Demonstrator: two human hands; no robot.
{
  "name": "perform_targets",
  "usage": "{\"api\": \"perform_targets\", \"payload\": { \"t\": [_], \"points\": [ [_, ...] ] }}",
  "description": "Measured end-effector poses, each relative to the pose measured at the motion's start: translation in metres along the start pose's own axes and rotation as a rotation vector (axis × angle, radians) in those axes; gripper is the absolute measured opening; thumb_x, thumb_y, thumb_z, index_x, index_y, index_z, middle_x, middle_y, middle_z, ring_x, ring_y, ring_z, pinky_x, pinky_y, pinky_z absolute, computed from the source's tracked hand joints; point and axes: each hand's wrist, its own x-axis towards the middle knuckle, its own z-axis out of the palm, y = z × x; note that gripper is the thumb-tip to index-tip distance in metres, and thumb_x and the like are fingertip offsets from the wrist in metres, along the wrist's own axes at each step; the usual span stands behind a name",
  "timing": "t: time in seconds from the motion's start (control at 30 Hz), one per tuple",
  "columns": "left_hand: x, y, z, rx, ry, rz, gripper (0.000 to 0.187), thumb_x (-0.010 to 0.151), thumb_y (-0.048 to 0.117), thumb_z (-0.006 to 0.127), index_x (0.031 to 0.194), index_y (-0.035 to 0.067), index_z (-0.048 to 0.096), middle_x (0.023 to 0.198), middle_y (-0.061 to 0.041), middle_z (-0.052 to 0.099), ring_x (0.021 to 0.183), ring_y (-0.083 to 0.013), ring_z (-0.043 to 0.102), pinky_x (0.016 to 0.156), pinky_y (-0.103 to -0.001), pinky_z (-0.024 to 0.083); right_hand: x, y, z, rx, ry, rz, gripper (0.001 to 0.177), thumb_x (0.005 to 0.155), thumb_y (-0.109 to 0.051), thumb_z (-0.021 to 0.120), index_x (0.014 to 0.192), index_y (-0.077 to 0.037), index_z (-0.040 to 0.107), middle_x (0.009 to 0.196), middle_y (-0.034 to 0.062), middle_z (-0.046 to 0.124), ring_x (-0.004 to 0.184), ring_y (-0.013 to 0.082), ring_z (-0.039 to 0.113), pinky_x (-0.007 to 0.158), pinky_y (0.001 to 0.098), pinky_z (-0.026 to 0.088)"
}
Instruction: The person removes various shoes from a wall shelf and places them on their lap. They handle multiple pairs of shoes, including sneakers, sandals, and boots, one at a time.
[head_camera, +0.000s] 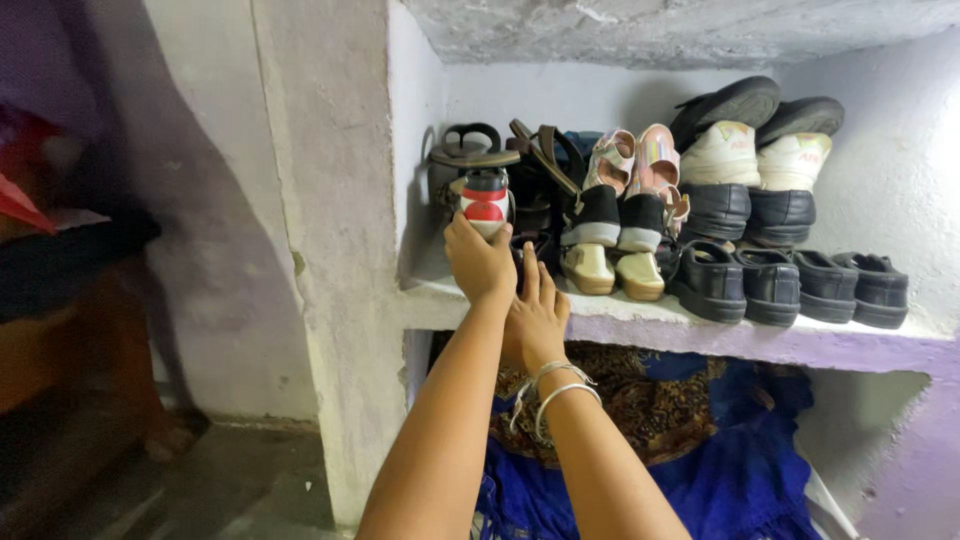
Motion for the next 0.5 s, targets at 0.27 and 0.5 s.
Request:
{"api": "perform_targets", "payload": {
  "t": [0.27, 0.5],
  "points": [
    [0.000, 0.008, -0.043, -0.076, -0.104, 0.033, 0.062, 0.084, 0.033, 0.079, 0.133, 0.004, 0.055, 0.128, -0.015, 0.062, 0.114, -0.0377, 0.062, 0.092, -0.048, 0.051, 0.009, 0.015, -0.003, 0.122, -0.113, 0.005, 0.094, 0.075, -0.054, 0.075, 0.157, -0.030, 0.036, 0.174, 0.0084, -0.004, 0.158, 0.0347, 0.008, 0.122, 0.0529, 0.014],
    [0.013, 0.009, -0.062, -0.030, -0.047, 0.213, 0.068, 0.083, 0.034, 0.080, 0.136, 0.002, 0.053, 0.130, -0.018, 0.062, 0.116, -0.0392, 0.062, 0.094, -0.047, 0.050, 0.040, 0.063, -0.057, 1.082, -0.281, 0.007, 0.090, 0.072, -0.013, 0.080, 0.153, -0.018, 0.041, 0.168, 0.0070, 0.030, 0.149, 0.0289, 0.036, 0.109, 0.0404, 0.046]
  ]
}}
